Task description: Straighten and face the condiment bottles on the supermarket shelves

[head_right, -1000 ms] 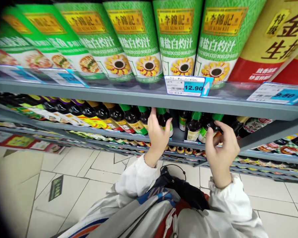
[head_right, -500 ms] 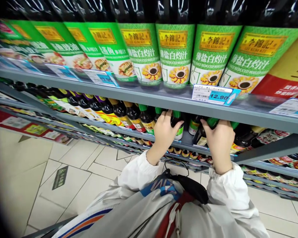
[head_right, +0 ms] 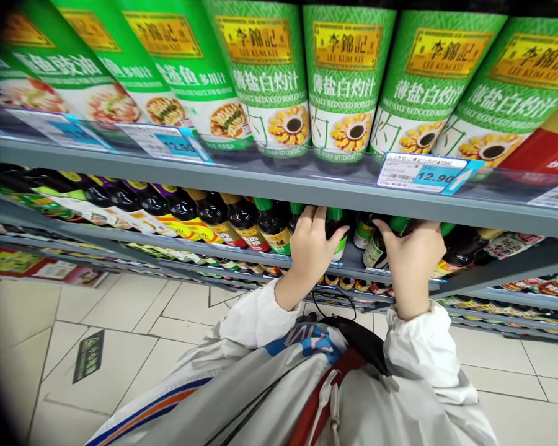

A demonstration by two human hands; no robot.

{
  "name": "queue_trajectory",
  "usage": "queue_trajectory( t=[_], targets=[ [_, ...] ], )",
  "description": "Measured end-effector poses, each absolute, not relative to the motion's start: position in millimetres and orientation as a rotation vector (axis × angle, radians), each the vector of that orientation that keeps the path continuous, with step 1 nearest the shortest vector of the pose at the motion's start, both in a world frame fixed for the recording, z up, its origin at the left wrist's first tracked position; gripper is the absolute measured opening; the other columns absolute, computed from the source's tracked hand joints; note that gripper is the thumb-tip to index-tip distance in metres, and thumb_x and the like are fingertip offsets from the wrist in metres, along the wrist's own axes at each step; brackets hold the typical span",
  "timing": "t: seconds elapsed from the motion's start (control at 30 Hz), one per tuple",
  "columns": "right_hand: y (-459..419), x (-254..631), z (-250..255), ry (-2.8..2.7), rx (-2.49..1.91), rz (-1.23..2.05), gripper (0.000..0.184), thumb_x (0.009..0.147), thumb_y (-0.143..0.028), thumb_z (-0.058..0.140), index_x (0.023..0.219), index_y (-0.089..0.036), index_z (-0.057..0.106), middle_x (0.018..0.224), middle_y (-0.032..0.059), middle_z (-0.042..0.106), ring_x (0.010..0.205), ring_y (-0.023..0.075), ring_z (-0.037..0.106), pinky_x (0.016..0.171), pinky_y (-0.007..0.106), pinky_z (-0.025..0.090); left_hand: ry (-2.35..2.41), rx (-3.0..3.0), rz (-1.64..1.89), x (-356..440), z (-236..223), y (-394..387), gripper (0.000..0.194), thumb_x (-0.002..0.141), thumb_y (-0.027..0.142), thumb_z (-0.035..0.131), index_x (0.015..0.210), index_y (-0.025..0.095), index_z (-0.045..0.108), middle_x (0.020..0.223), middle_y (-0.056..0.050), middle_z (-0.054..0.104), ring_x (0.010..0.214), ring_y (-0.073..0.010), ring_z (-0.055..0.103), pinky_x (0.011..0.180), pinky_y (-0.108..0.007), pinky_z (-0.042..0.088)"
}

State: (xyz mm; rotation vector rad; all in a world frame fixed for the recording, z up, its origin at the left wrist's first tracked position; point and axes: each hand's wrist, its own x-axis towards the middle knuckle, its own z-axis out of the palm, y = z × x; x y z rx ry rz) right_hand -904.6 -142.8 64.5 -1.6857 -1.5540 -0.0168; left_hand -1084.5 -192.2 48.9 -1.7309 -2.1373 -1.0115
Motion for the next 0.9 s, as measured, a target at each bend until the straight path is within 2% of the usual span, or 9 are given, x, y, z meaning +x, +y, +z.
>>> queue_trajectory(
  t=[0.13,0.27,0.33,0.4,0.53,0.6,0.7,0.8,0.9],
  targets=[
    [-144.4,-905.3,66.0,-1.433,-1.578,0.215,0.073,0.056,-0.075,0.084,0.093,-0.024,0.047,0.083,0.0102,0.068,0.079,0.037,0.068,0.078,0.052,0.058,-2.113,-1.738,-0.996,-1084.0,50.6,-193.7,0.055,0.086,0.044,0.075,0.128,0.01,0.063,0.129,-0.022,0.065,0.113,-0.0311,0.067,0.093,-0.037,0.058],
    [-137.4,-886.8,71.3,-1.551,-1.208,0.78,0.062,0.062,-0.055,0.089,0.1,-0.024,0.051,0.101,0.0084,0.07,0.098,0.032,0.07,0.088,0.045,0.061,-2.138,-1.752,-0.97,-1084.0,54.5,-195.7,0.051,0.087,0.039,0.075,0.128,0.011,0.064,0.132,-0.021,0.064,0.117,-0.03,0.066,0.095,-0.035,0.057],
    [-135.3,-883.2,73.1,-1.614,-1.107,0.908,0.058,0.065,-0.053,0.087,0.1,-0.024,0.052,0.104,0.0084,0.069,0.104,0.031,0.068,0.093,0.044,0.06,-2.163,-1.767,-0.961,-1084.1,56.5,-196.3,0.052,0.087,0.039,0.075,0.129,0.011,0.063,0.133,-0.021,0.064,0.117,-0.0302,0.065,0.094,-0.035,0.057],
    [-136.2,-886.4,72.8,-1.633,-1.139,0.857,0.057,0.066,-0.057,0.085,0.099,-0.023,0.053,0.104,0.009,0.069,0.103,0.0316,0.068,0.091,0.045,0.06,-2.188,-1.786,-0.951,-1084.2,57.9,-196.6,0.053,0.087,0.04,0.075,0.13,0.011,0.062,0.134,-0.021,0.063,0.117,-0.0301,0.065,0.093,-0.035,0.058],
    [-145.1,-901.6,68.2,-1.52,-1.573,0.17,0.065,0.057,-0.069,0.088,0.083,-0.022,0.052,0.078,0.0075,0.067,0.078,0.0359,0.068,0.079,0.051,0.058,-2.184,-1.797,-0.955,-1083.9,58.6,-196.9,0.056,0.088,0.039,0.073,0.134,0.011,0.059,0.133,-0.02,0.063,0.117,-0.0301,0.064,0.09,-0.034,0.059],
    [-148.6,-905.1,66.4,-1.517,-1.66,-0.024,0.061,0.059,-0.069,0.087,0.073,-0.022,0.051,0.067,0.0054,0.063,0.07,0.0346,0.066,0.076,0.05,0.056,-2.18,-1.794,-0.961,-1083.7,58.2,-197.0,0.057,0.088,0.039,0.072,0.136,0.012,0.058,0.132,-0.02,0.063,0.118,-0.0303,0.064,0.09,-0.034,0.058],
    [-148.4,-901.4,65.0,-1.641,-1.53,0.132,0.049,0.07,-0.061,0.085,0.071,-0.021,0.056,0.069,0.0049,0.065,0.07,0.0303,0.066,0.073,0.044,0.056,-2.192,-1.792,-0.97,-1084.0,57.5,-196.4,0.057,0.088,0.04,0.073,0.135,0.013,0.058,0.132,-0.019,0.064,0.118,-0.0303,0.064,0.093,-0.035,0.057],
    [-144.7,-895.2,62.4,-1.653,-1.31,0.492,0.042,0.072,-0.055,0.085,0.082,-0.02,0.063,0.083,0.0064,0.07,0.078,0.0281,0.069,0.075,0.04,0.059,-2.186,-1.793,-0.993,-1085.0,57.1,-195.2,0.056,0.088,0.04,0.073,0.134,0.013,0.058,0.132,-0.019,0.064,0.118,-0.0302,0.064,0.096,-0.037,0.056],
    [-141.8,-895.3,57.9,-1.634,-1.196,0.633,0.041,0.074,-0.053,0.084,0.088,-0.02,0.064,0.089,0.0072,0.071,0.083,0.0285,0.071,0.08,0.042,0.061,-2.178,-1.782,-1.012,-1085.8,56.9,-194.0,0.056,0.087,0.04,0.074,0.134,0.013,0.058,0.132,-0.019,0.064,0.117,-0.0305,0.064,0.095,-0.036,0.056]
  ],
)
